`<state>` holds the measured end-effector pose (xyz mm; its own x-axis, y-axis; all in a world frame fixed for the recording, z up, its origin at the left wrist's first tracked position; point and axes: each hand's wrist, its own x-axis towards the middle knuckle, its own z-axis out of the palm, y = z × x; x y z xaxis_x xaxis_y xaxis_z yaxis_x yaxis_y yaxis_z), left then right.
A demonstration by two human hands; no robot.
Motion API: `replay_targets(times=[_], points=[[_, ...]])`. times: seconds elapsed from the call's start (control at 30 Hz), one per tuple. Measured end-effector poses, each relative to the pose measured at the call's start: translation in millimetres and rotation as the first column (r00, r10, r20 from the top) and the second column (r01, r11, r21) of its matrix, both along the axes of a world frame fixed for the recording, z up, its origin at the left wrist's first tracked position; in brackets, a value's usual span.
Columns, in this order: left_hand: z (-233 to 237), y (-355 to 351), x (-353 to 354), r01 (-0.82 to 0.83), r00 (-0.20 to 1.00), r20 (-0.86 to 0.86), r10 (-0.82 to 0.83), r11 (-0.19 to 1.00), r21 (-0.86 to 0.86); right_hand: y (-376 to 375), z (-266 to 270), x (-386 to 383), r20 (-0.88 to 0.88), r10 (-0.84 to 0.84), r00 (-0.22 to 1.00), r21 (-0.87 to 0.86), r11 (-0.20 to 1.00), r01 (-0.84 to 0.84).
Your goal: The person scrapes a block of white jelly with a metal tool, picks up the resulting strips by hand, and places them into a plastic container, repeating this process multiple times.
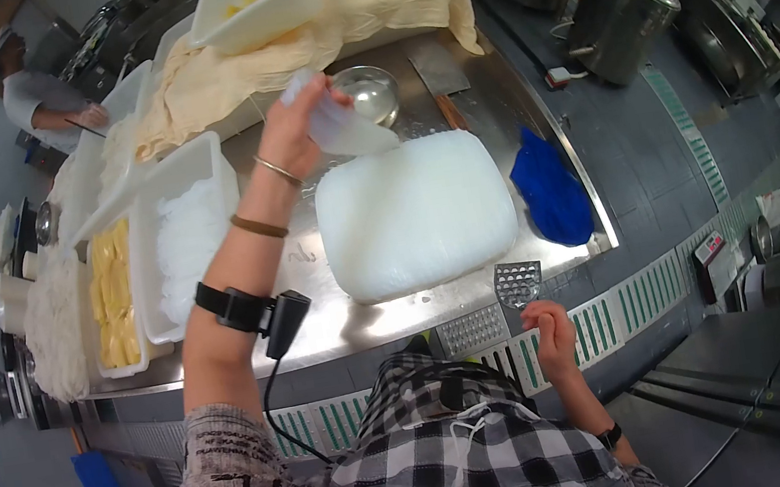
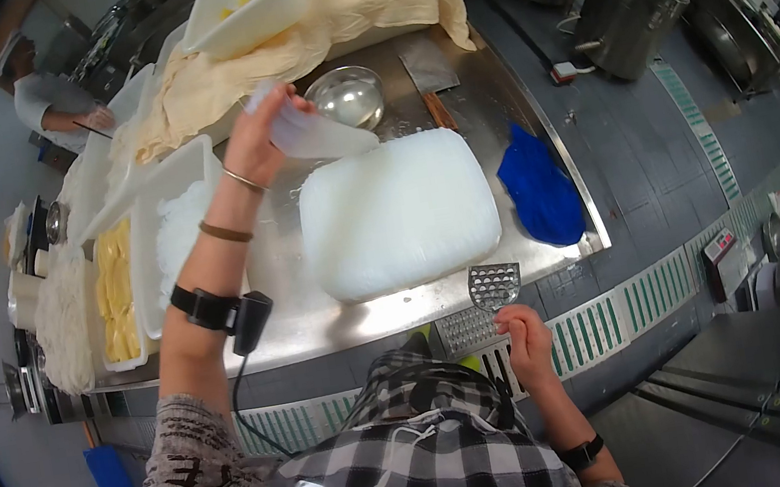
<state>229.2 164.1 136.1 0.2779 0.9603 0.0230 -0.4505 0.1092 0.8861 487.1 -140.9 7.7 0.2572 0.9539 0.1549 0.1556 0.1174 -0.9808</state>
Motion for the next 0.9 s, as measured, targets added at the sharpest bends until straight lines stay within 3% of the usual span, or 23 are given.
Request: replay_targets(times=[0.17, 0.3, 0.4, 0.6, 0.77, 0.9], points=[[76.2, 8.7, -43.4, -0.050, 0.996, -0.061, 0.059, 0.987, 0.151, 15.9, 8.0, -4.2, 0.058, 0.085, 0.995, 0.038, 0.995, -0.088], [106.7, 4.3, -98.9, -0.184, 0.983, -0.008, 0.185, 0.981, 0.062, 29.3, 12.7, -12.6, -0.009, 0.149, 0.989, 0.044, 0.988, -0.149], [115.2, -11.3, -135.4, -0.265, 0.964, 0.026, 0.265, 0.964, -0.010, 40.8, 17.9, -17.5, 0.034, 0.175, 0.984, 0.064, 0.982, -0.177], [71.3, -51.0, -214.9, -0.484, 0.857, 0.148, 0.493, 0.870, -0.096, 58.9, 22.1, -28.9, 0.033, 0.243, 0.969, 0.051, 0.968, -0.245], [32.5, -56.5, -227.7, -0.513, 0.858, -0.137, 0.496, 0.845, -0.151, 71.4, 22.9, -35.0, 0.027, 0.296, 0.955, 0.032, 0.954, -0.297], [17.9, -50.0, -258.8, -0.627, 0.777, -0.067, 0.626, 0.760, -0.170, 78.1, 21.6, -38.7, 0.051, 0.322, 0.945, 0.017, 0.946, -0.323]])
